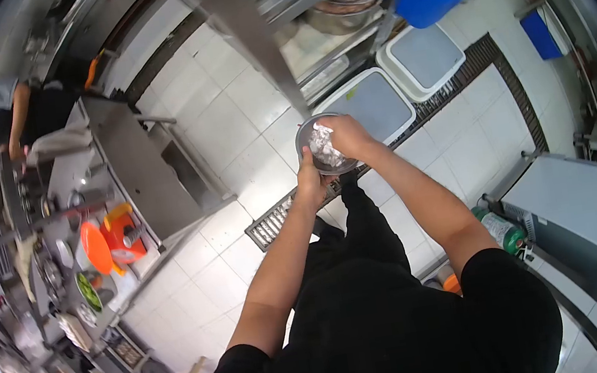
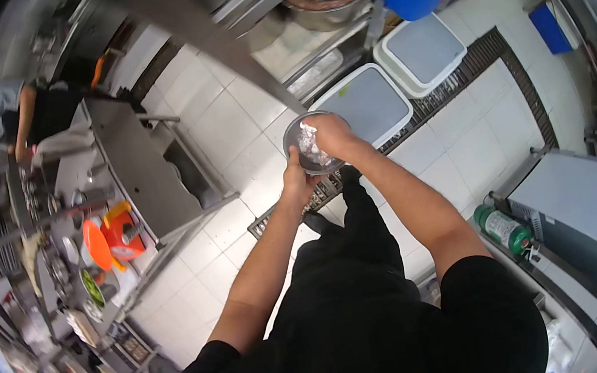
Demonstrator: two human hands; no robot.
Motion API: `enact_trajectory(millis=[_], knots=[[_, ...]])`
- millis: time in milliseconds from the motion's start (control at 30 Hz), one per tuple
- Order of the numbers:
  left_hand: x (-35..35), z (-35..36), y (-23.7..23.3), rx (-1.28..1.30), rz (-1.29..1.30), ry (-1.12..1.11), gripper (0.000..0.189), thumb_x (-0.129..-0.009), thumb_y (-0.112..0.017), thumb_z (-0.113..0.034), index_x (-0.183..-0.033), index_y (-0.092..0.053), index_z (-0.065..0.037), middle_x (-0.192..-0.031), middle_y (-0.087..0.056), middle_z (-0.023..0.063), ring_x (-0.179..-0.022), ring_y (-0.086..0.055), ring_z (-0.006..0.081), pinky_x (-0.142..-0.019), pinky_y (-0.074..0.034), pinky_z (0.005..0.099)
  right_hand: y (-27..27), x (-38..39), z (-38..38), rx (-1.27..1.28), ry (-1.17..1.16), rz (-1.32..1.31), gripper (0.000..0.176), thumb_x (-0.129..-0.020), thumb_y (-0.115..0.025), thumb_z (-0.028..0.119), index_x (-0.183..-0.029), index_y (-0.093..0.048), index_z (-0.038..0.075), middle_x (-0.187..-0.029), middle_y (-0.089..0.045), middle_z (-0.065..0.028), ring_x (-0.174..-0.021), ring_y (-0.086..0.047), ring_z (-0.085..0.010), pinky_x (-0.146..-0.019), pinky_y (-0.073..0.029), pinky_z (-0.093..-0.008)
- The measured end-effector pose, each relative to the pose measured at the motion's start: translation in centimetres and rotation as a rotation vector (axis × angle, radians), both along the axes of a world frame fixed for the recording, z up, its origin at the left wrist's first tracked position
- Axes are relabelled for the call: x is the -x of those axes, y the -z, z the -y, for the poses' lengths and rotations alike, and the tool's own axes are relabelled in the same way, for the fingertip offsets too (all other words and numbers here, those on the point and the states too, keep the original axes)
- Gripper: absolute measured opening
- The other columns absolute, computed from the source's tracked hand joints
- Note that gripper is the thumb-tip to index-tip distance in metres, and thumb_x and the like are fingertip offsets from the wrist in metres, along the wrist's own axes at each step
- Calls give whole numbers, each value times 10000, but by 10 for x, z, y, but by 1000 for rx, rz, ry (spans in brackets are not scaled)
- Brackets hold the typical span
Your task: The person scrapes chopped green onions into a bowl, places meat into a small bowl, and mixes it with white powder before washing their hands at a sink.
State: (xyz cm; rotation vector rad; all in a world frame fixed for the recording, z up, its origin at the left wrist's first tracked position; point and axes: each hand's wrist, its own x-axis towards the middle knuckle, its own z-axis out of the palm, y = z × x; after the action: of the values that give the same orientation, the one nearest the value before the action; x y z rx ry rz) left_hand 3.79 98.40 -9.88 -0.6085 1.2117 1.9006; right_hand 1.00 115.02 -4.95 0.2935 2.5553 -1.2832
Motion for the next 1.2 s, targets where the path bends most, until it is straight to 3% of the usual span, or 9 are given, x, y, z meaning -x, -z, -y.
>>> enact_trajectory(millis=[233,367,533,633,800,900,1000,1133,1200], knots=[[-33,79,-41,53,-108,-99,607,-1099,-301,-529,-1487,-376,-68,-1410,-553,164,-1238,-603,322,-921,-577,565,-22,-53,87,-293,-464,-216,551,-857,-614,35,-1399,-605,133,-1403,-567,-264,-1273,-573,-418,-1094,-467,-420],[-47,129,-67,134,-130,-161,543,-1095,-363,-479,-1477,-356,-93,-1317,-576,180,-1075,-679,328,-746,-641,542,-28,-53,143,-270,-597,-79,542,-802,-692,50,-1337,-622,104,-1311,-596,-277,-1219,-577,-449,-1066,-467,-464],[-66,182,-69,18,-64,-174,543,-1099,-332,-473,-1474,-343,-80,-1353,-563,182,-1116,-666,347,-762,-646,557,-19,-34,186,-411,-851,-182,300,-748,-684,34,-1045,-716,63,-1092,-686,-208,-1031,-659,-430,-914,-527,-484],[-76,202,-79,-8,-75,-223,553,-1095,-338,-493,-1487,-319,-103,-1404,-527,180,-1151,-649,361,-772,-646,553,-55,-29,215,-371,-742,-199,310,-746,-666,19,-1050,-707,63,-1099,-674,-218,-1049,-648,-430,-917,-523,-476],[-84,231,-96,81,-203,-448,610,-1075,-350,-561,-1524,-257,-158,-1465,-462,177,-1227,-591,371,-786,-642,547,-104,-40,260,-157,-1082,-295,574,-782,-687,27,-1346,-587,48,-1178,-656,-251,-1173,-606,-431,-1015,-490,-458],[-90,240,-107,124,-252,-568,697,-1051,-372,-617,-1567,-208,-179,-1461,-476,195,-1202,-610,364,-799,-620,543,-135,-43,268,-136,-996,-207,531,-838,-681,99,-1353,-580,19,-1288,-625,-277,-1229,-589,-424,-1038,-478,-446],[-94,238,-117,98,-358,-664,744,-1060,-388,-581,-1613,-141,-149,-1469,-472,240,-1202,-617,379,-830,-609,534,-101,-41,280,-306,-686,-405,479,-882,-654,159,-1339,-607,25,-1295,-639,-280,-1223,-611,-412,-1018,-488,-447],[-88,237,-116,169,-416,-661,757,-1069,-412,-526,-1628,-116,-111,-1554,-380,275,-1321,-520,438,-812,-620,551,-87,-50,304,-296,-659,-279,468,-857,-695,187,-1297,-652,32,-1168,-706,-262,-1122,-670,-424,-962,-520,-454],[-93,244,-120,142,-364,-627,750,-1070,-408,-524,-1626,-118,-112,-1567,-360,268,-1336,-501,445,-793,-623,567,-95,-56,308,-270,-695,-202,456,-857,-701,210,-1288,-663,68,-1209,-682,-265,-1146,-651,-425,-969,-516,-466]])
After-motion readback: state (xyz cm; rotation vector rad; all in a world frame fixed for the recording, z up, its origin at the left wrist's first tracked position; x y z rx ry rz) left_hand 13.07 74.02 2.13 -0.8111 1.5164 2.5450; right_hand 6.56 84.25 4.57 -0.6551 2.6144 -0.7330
